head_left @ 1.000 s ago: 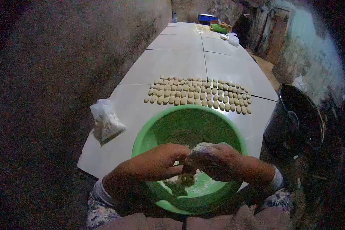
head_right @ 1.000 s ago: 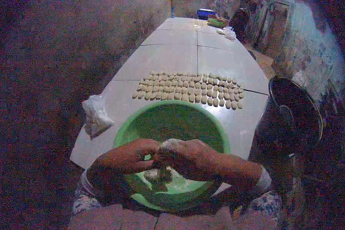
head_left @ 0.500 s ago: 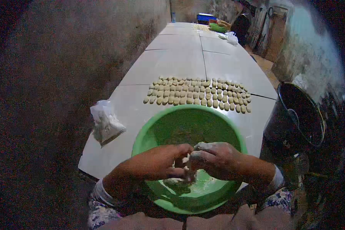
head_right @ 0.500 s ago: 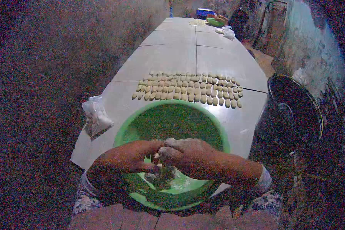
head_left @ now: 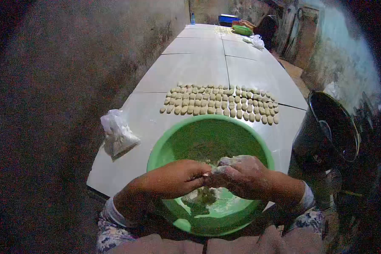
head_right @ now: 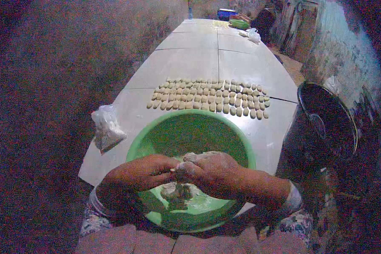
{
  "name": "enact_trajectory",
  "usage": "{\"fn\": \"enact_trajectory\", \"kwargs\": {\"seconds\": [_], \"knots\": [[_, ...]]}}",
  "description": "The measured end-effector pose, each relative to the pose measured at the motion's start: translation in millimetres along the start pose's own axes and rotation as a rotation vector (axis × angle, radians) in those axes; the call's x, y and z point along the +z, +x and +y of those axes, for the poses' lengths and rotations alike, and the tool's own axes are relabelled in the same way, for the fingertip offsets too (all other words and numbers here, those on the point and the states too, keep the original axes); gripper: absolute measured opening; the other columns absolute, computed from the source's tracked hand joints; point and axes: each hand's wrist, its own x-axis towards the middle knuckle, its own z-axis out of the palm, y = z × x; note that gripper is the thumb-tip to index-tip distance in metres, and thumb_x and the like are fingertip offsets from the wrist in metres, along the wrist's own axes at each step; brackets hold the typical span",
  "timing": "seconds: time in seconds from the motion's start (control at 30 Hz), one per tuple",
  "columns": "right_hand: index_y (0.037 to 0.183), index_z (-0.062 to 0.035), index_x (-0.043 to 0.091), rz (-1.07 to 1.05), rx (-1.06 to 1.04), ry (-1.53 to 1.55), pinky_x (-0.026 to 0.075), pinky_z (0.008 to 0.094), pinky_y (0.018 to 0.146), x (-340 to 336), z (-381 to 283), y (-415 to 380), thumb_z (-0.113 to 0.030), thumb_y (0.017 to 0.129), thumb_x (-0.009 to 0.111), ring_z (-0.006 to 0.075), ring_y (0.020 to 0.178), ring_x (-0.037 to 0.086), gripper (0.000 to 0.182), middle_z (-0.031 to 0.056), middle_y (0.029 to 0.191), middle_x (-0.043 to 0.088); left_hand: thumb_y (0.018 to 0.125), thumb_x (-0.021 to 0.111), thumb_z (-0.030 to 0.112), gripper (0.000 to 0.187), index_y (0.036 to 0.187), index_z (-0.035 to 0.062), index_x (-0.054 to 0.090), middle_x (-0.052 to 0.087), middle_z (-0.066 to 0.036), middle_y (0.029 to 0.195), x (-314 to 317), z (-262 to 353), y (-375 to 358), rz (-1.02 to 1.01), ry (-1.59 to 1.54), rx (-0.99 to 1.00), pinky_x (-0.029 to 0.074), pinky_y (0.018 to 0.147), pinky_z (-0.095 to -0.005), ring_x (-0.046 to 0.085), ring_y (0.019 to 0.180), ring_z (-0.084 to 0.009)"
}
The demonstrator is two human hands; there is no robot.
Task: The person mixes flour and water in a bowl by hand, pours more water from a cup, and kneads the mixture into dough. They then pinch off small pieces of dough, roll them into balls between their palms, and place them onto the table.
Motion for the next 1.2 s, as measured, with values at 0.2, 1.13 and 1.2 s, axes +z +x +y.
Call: {"fn": "enact_trajectory", "kwargs": {"seconds": [0.2, 1.13, 1.2], "knots": [[0.080, -0.0088, 0.050, 0.119, -0.064, -0.055, 0.045, 0.0401, 0.047, 0, -4, 3, -0.017, 0.078, 0.067, 0.0299, 0.053, 0.057, 0.019, 0.0079, 0.063, 0.054, 0.094, 0.045, 0.031, 0.031, 0.100, 0.0025, 0.057, 0.061, -0.020, 0.091, -2, 10, -1, -0.003, 0.000, -0.031, 0.046, 0.076, -0.0423, 0.059, 0.085, -0.0358], [0.094, -0.0052, 0.055, 0.227, 0.278, 0.323, 0.049, 0.0441, 0.069, 10, 26, -4, -0.014, 0.086, 0.052, 0.0387, 0.083, 0.061, 0.012, 0.0178, 0.087, 0.061, 0.084, 0.059, 0.038, 0.034, 0.092, 0.0057, 0.067, 0.063, -0.015, 0.088, 0, -1, -2, 0.009, 0.365, -0.040, 0.046, 0.077, -0.0439, 0.059, 0.086, -0.0342], [0.095, -0.0053, 0.055, 0.069, 0.363, 0.258, 0.049, 0.0446, 0.067, 5, 23, 0, -0.016, 0.085, 0.054, 0.0387, 0.080, 0.061, 0.015, 0.0188, 0.085, 0.061, 0.085, 0.060, 0.034, 0.029, 0.090, 0.0062, 0.067, 0.063, -0.015, 0.090, -3, 6, -1, 0.128, 0.300, -0.094, 0.045, 0.080, -0.0429, 0.058, 0.089, -0.0332]]}}
